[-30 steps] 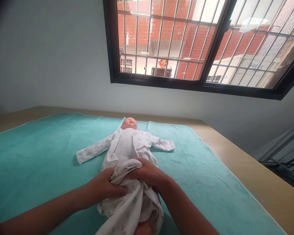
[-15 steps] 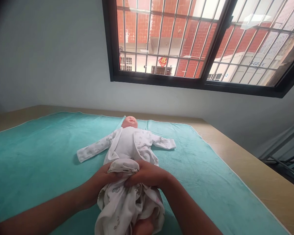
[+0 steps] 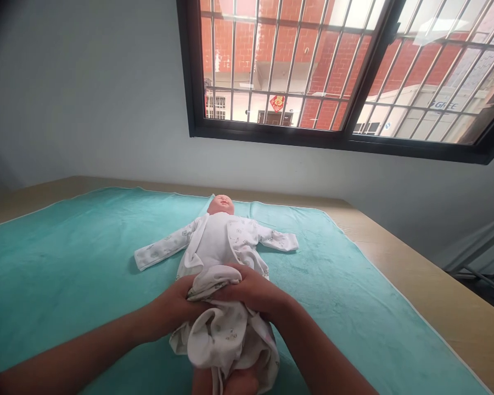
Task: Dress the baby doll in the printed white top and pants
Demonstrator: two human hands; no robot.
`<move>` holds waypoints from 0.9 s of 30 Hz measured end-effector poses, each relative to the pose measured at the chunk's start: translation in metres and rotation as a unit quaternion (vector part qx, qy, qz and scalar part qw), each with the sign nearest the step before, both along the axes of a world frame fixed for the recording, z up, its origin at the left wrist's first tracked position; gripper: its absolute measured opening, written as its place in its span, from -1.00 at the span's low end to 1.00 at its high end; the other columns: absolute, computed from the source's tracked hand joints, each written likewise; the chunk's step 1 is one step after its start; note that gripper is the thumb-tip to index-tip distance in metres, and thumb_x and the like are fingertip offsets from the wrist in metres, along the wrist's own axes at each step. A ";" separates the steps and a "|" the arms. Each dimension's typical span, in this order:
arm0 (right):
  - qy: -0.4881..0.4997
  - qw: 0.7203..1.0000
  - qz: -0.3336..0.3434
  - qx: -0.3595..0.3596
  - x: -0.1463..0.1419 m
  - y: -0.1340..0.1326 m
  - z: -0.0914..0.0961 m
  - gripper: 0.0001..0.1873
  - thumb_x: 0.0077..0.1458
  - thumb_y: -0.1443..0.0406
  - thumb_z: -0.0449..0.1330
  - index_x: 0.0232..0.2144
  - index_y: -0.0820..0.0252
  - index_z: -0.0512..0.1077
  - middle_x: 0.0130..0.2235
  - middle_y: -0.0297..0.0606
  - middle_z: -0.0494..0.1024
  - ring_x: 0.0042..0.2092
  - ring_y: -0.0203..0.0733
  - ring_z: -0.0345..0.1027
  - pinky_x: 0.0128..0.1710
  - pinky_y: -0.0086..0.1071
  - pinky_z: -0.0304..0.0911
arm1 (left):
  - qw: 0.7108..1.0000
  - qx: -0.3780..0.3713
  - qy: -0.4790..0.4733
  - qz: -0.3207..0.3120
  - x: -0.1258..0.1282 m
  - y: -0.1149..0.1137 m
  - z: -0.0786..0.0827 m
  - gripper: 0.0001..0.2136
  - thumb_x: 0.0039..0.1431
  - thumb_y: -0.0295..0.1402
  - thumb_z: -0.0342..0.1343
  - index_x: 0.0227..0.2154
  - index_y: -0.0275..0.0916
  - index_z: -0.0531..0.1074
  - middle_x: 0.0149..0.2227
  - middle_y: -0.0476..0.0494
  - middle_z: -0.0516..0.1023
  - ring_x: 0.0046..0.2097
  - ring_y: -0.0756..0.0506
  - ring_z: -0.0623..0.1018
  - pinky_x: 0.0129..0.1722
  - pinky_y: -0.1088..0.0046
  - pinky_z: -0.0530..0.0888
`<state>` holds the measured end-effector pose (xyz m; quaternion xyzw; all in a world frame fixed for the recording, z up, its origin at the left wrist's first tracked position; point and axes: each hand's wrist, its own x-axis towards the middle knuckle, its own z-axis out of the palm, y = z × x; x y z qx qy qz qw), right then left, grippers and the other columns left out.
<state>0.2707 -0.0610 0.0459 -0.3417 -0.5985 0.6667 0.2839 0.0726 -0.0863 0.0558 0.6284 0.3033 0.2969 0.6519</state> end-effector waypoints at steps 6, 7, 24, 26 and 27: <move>-0.130 0.982 0.097 0.093 0.001 -0.006 0.015 -0.42 -0.23 0.33 0.42 -0.07 0.12 0.44 -0.19 -0.34 0.55 -0.15 -0.15 0.40 -0.18 -0.35 0.31 | 0.994 -0.060 -0.068 0.055 -0.002 0.000 -0.014 -0.63 0.08 -0.43 0.19 0.00 -0.27 0.45 -0.08 -0.18 0.58 -0.09 -0.21 0.53 -0.11 0.32 0.44; -0.141 0.981 0.092 0.094 0.001 -0.006 0.015 -0.49 -0.19 0.32 0.39 -0.10 0.13 0.45 -0.21 -0.34 0.55 -0.19 -0.18 0.40 -0.21 -0.36 0.31 | 0.993 -0.069 -0.071 0.059 -0.002 0.000 -0.015 -0.63 0.07 -0.42 0.20 -0.01 -0.27 0.45 -0.08 -0.18 0.58 -0.10 -0.21 0.53 -0.12 0.33 0.44; 0.020 0.994 -0.038 0.099 -0.008 -0.010 -0.004 -0.85 -0.18 0.42 0.24 -0.47 0.20 0.35 -0.47 -0.46 0.34 -0.39 -0.35 0.17 -0.39 -0.48 0.11 | 0.967 0.058 0.118 0.218 0.030 -0.030 -0.002 -0.59 -0.13 -0.40 0.24 -0.13 -0.22 0.38 -0.24 -0.07 0.53 -0.18 -0.19 0.49 -0.22 0.37 0.39; 0.052 0.996 -0.030 0.072 -0.005 -0.008 -0.007 -0.81 -0.22 0.44 0.25 -0.48 0.21 0.33 -0.48 -0.47 0.31 -0.40 -0.36 0.14 -0.41 -0.49 0.08 | 0.941 0.099 0.188 0.263 0.042 -0.038 -0.004 -0.67 -0.11 -0.47 0.13 -0.19 -0.20 0.37 -0.31 -0.04 0.51 -0.23 -0.18 0.48 -0.28 0.38 0.37; 0.059 0.996 -0.017 0.061 -0.003 -0.007 -0.008 -0.80 -0.24 0.44 0.26 -0.47 0.21 0.35 -0.47 -0.47 0.32 -0.40 -0.35 0.14 -0.40 -0.48 0.08 | 0.929 0.114 0.215 0.279 0.046 -0.041 -0.005 -0.70 -0.11 -0.48 0.09 -0.22 -0.19 0.36 -0.34 -0.03 0.51 -0.26 -0.18 0.48 -0.30 0.39 0.36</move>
